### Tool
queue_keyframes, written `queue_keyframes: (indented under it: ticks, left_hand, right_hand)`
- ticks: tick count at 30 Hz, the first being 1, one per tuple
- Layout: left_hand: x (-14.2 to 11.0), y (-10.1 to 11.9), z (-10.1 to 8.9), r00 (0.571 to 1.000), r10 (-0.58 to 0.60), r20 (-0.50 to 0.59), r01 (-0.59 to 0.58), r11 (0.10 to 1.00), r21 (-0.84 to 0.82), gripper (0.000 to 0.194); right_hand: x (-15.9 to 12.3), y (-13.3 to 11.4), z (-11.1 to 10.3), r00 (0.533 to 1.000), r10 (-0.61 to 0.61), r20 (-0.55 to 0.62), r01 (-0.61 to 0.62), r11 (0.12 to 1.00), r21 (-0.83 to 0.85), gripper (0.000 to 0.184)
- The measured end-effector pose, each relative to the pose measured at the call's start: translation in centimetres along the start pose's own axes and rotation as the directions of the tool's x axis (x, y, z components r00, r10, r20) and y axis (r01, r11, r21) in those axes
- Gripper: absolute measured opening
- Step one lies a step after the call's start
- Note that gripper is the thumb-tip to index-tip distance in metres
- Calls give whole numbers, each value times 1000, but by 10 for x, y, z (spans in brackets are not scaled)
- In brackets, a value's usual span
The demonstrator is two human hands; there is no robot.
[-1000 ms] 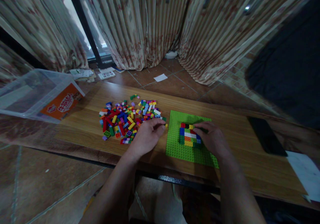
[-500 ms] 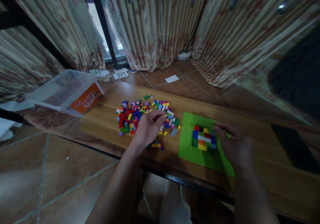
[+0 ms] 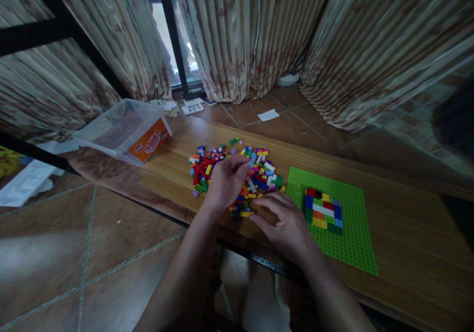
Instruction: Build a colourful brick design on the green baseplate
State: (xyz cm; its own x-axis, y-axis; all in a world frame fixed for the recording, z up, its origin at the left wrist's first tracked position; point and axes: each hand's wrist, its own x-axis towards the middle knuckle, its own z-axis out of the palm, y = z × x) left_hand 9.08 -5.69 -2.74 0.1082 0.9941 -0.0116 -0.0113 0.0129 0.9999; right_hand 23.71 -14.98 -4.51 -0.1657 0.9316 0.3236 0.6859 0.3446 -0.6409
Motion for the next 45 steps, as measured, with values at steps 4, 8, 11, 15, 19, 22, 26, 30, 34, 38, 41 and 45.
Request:
queue_keyframes:
  ticks: [4,8,11,15,19,22,26,30,34,38,41,45]
  left_hand:
    - [3,-3,-2,1000,8,-20,-8,1000,2,19]
    - [4,-8,-5,999,24,-21,-23,999,31,20]
    - [3,-8,-6,999,33,-5,-32,998,55,20]
    - [3,-5,-5,1000,19,-1,-19,998,64,21]
    - [4,-7,-6,999,31,-11,-30,998,59,21]
    - [4,-9,-7,999,39,-8,-39,997,65,21]
    - [4,-8,-8,999,40,-18,-38,996,86,21]
    - [4,-7,-7,999,26,-30,-23,996,85,19]
    - [4,-8,-9,999,33,-11,-32,996,85,19]
    - [0,-5,-9,993,24,117,-44,984,170,19]
    - [-7,2,-3,948,-42,315,-21,981,194,22]
    - [-14,6,11,889,-115,443,74,991,110,14]
  right_hand:
    - [-3,-3,16,994,-26,103,34,996,-83,20]
    - [-4,4,19,994,-23,110,36,992,-124,8]
    - [-3,12,14,999,16,47,-8,988,-156,8]
    - [-2,19,6,983,115,-140,-142,968,-206,13]
    - [0,10,9,978,100,-183,-127,981,-145,20]
    - [0,-4,23,996,15,-88,-22,996,-82,24]
    - [-1,-16,42,999,-49,-9,48,995,-85,29]
    - [1,-15,49,999,-50,21,51,995,-82,24]
    - [4,-10,43,997,-55,-45,52,996,-67,24]
    - [10,-5,28,962,52,-268,-52,999,9,31]
    - [15,0,16,885,148,-441,-137,989,58,35]
    - [16,4,8,839,180,-514,-171,983,66,35]
